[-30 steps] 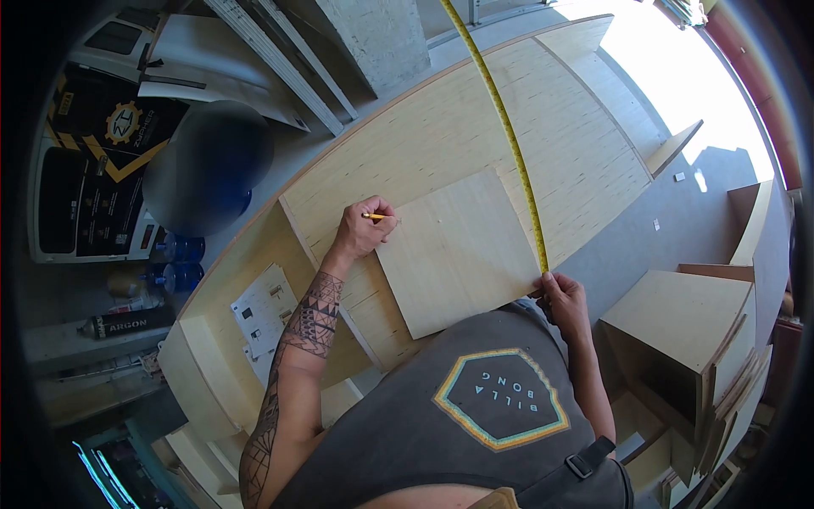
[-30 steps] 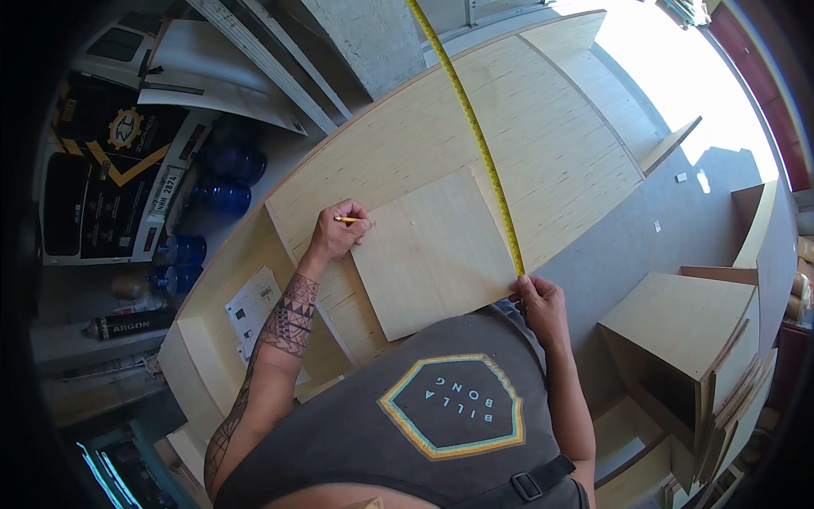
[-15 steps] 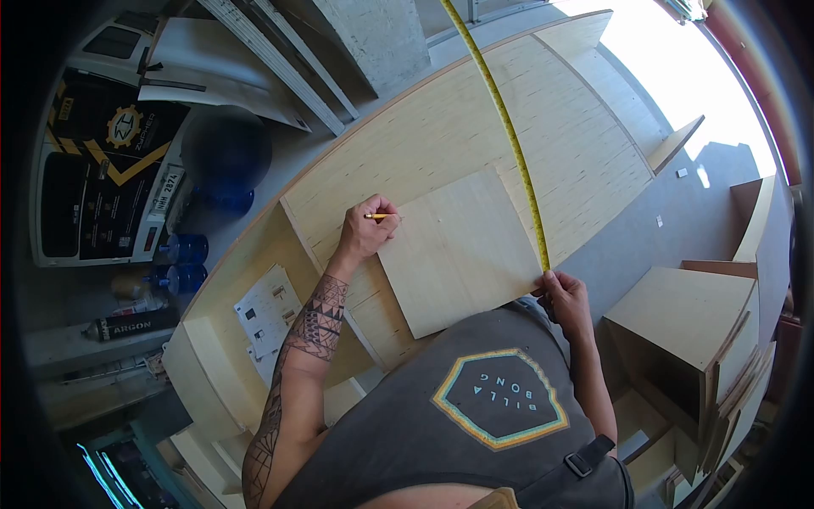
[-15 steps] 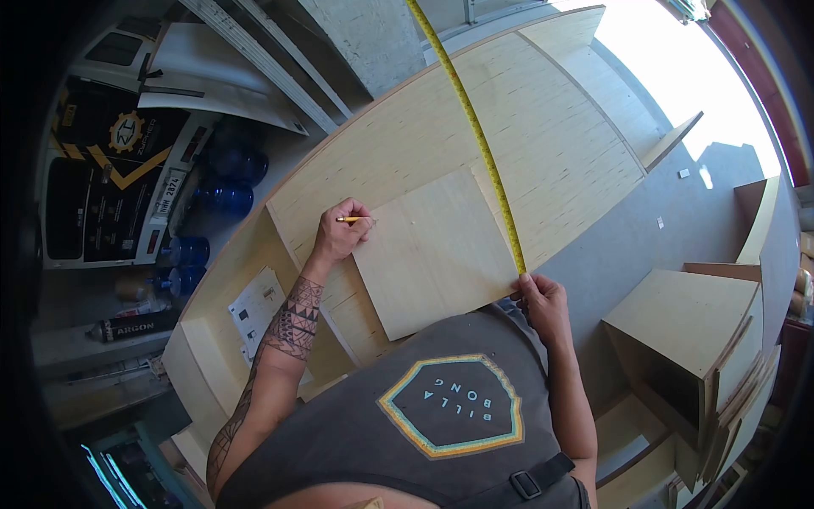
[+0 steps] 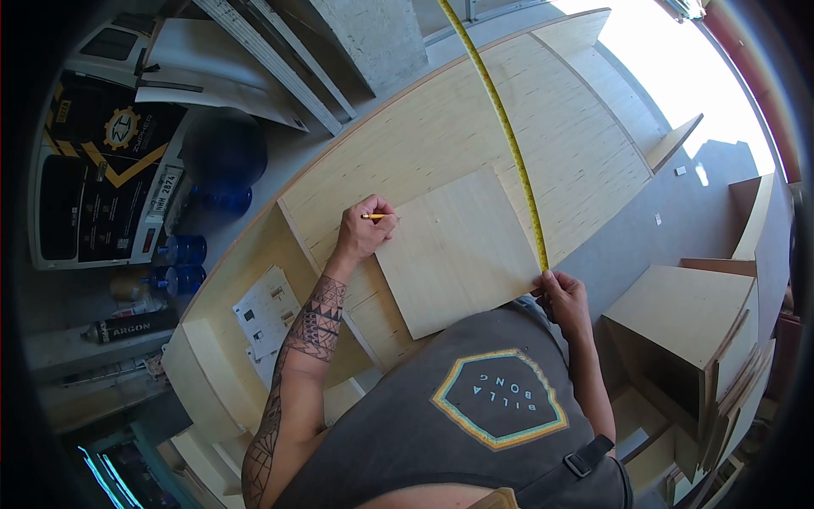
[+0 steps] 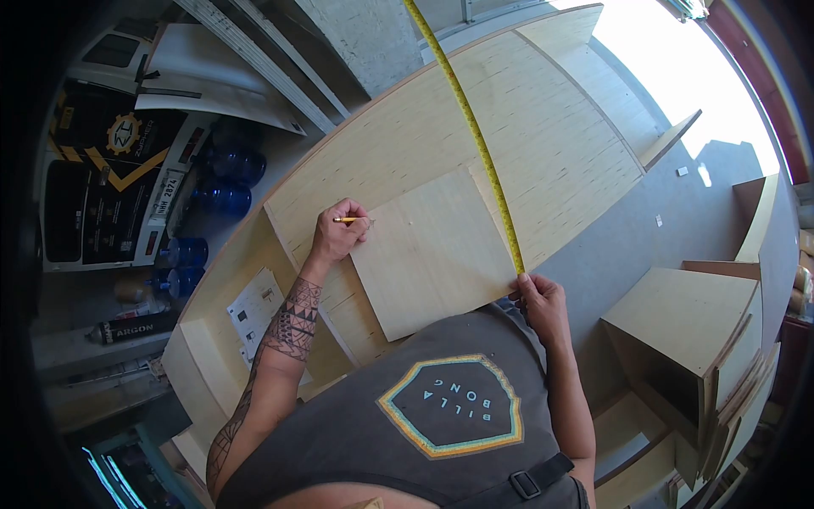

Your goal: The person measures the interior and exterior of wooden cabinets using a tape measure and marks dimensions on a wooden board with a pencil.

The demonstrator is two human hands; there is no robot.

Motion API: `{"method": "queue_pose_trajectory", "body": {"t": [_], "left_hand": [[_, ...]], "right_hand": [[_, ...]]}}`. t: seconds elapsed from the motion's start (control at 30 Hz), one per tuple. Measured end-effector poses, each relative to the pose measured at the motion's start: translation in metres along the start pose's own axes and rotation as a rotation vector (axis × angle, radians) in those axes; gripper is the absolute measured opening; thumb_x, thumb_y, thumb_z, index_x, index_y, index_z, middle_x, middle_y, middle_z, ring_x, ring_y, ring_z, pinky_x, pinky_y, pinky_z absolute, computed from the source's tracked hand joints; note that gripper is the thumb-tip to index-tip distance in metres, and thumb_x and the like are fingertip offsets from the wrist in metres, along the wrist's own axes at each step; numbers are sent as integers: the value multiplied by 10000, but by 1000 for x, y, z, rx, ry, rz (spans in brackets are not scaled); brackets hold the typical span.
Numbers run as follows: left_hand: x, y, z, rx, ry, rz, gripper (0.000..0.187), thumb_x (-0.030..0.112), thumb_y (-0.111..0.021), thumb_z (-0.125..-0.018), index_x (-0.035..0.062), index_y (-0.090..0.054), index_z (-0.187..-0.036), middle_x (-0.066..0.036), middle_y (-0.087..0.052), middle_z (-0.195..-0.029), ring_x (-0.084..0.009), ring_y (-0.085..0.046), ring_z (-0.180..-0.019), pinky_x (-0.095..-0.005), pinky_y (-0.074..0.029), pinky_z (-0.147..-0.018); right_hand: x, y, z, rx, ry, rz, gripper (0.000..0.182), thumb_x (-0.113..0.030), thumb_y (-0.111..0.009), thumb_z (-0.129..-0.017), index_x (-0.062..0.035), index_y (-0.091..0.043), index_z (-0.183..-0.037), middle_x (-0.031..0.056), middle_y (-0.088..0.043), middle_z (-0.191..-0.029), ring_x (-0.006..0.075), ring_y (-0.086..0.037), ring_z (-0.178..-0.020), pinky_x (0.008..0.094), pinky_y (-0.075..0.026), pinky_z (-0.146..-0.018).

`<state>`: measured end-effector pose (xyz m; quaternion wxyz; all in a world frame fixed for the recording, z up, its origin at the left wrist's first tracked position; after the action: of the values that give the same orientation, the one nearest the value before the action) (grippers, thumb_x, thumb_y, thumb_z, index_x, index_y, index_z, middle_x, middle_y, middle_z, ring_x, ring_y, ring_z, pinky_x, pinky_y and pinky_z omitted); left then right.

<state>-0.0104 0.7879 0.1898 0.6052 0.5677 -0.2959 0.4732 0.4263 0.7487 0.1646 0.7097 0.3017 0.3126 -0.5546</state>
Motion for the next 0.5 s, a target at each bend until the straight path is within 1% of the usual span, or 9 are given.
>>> {"method": "queue_pose_trajectory", "body": {"t": [0.2,0.33,0.4,0.5], "left_hand": [[12,0,3,-9,12,-37,120,123,-709,-939,16,-665,-906,-21,-689,-748,-87,-663,-625,-260,-571,-586],[6,-1,1,-53,20,-68,123,128,-719,-944,21,-672,-904,-13,-685,-742,-81,-663,-633,-256,-568,-585],[3,-3,0,-96,28,-22,122,129,-727,-945,25,-679,-904,-12,-688,-753,-76,-662,-641,-252,-569,-598],[2,-1,-2,-103,60,-55,125,137,-737,-943,27,-686,-913,-11,-696,-771,-69,-657,-646,-246,-568,-610]], "right_hand": [[1,0,-1,7,-7,4,363,-312,-606,-1098,-1,-758,-988,26,-712,-788,64,-583,-654,239,-463,-601],[0,1,-1,-13,4,-21,358,-309,-610,-1096,-2,-758,-987,26,-710,-787,64,-583,-654,238,-463,-604],[-2,1,0,5,5,2,354,-305,-614,-1095,-3,-758,-982,25,-709,-784,63,-583,-654,237,-462,-604],[1,1,-1,-5,4,-24,354,-306,-615,-1095,-4,-758,-977,22,-707,-779,62,-583,-654,237,-461,-602]]}}
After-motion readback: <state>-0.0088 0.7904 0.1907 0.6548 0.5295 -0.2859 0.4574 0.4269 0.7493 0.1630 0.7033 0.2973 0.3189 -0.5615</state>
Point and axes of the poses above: each hand's wrist, its own z-axis away from the middle knuckle, its own y-axis out of the back of the hand, x = y × z, the point moved 8 cm from there along -z, towards the middle knuckle
